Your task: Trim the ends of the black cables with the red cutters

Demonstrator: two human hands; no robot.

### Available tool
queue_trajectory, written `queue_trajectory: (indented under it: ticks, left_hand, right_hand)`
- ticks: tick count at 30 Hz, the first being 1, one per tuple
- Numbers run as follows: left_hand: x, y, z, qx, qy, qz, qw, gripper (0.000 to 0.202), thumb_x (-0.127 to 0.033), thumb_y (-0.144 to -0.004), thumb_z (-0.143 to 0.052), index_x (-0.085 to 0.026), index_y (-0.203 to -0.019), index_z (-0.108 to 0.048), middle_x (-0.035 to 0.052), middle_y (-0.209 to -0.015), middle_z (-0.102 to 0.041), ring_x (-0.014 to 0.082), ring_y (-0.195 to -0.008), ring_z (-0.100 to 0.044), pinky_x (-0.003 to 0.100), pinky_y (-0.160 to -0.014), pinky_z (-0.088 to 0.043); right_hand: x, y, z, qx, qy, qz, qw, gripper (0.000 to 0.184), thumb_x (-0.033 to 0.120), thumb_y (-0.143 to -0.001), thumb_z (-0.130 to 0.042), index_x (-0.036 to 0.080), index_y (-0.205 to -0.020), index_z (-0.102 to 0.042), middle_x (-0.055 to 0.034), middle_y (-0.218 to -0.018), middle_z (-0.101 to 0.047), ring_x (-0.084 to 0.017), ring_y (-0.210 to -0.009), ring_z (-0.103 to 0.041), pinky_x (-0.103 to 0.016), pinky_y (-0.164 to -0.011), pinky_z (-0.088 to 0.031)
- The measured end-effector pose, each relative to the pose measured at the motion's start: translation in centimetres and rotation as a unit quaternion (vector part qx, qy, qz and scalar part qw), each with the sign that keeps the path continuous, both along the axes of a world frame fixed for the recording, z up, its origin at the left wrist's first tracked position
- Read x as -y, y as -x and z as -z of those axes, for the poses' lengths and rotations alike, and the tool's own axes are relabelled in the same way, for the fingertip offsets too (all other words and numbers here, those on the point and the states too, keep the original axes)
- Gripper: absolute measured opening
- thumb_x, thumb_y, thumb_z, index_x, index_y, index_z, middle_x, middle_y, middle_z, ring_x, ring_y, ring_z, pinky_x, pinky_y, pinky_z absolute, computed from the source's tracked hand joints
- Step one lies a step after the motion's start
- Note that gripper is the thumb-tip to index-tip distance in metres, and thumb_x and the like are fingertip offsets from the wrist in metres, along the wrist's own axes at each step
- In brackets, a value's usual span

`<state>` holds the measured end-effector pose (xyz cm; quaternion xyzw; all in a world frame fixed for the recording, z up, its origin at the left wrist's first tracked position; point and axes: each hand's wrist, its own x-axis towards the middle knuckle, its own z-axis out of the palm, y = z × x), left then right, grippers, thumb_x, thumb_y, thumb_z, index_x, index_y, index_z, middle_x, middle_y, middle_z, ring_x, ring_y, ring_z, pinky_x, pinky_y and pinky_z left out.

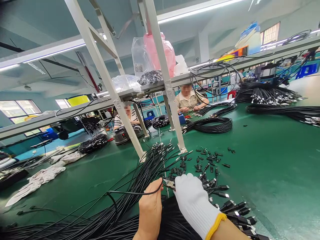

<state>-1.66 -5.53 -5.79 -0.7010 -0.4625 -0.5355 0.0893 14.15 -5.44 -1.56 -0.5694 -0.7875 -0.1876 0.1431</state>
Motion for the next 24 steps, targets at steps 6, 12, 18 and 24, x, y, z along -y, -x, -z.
queue_trajectory:
  ticks: [6,12,18,24]
  left_hand:
    - [-0.2,0.2,0.5,0.001,-0.002,-0.01,1.0,0.035,-0.007,-0.09,-0.05,-0.022,-0.112,-0.072,0.0089,-0.102,-0.078,0.024,-0.093,-0.073,0.038,-0.086,-0.06]
    - [-0.1,0.0,-0.3,0.044,0.051,0.012,0.998,0.035,-0.009,-0.089,-0.052,-0.026,-0.112,-0.073,0.0073,-0.105,-0.077,0.0257,-0.097,-0.072,0.038,-0.089,-0.058]
    - [0.7,-0.6,-2.3,0.068,0.083,0.032,0.994,0.024,-0.018,-0.087,-0.057,-0.021,-0.105,-0.074,0.0106,-0.102,-0.077,0.0272,-0.096,-0.072,0.04,-0.09,-0.056]
    - [0.9,-0.8,-4.1,0.357,0.233,0.074,0.902,0.029,-0.046,-0.083,-0.067,-0.017,-0.079,-0.07,0.0042,-0.071,-0.071,0.0189,-0.064,-0.065,0.029,-0.063,-0.053]
  right_hand:
    - [-0.7,0.4,1.2,0.012,0.014,0.005,1.0,0.01,0.012,-0.085,-0.054,0.017,-0.082,-0.062,-0.0105,-0.072,-0.062,-0.027,-0.067,-0.061,-0.033,-0.057,-0.033]
    - [-1.4,0.1,1.5,0.016,0.021,-0.017,1.0,0.009,0.014,-0.085,-0.054,0.019,-0.082,-0.061,-0.008,-0.074,-0.064,-0.027,-0.067,-0.062,-0.033,-0.058,-0.032]
    - [-2.0,-0.6,1.1,0.007,0.023,-0.05,0.998,0.006,0.019,-0.085,-0.056,0.021,-0.079,-0.056,-0.0041,-0.069,-0.063,-0.024,-0.063,-0.062,-0.031,-0.057,-0.026]
    - [-1.6,-0.9,1.0,-0.016,0.003,-0.079,0.997,0.007,0.021,-0.082,-0.059,0.022,-0.077,-0.054,-0.0018,-0.07,-0.062,-0.021,-0.064,-0.059,-0.031,-0.058,-0.022]
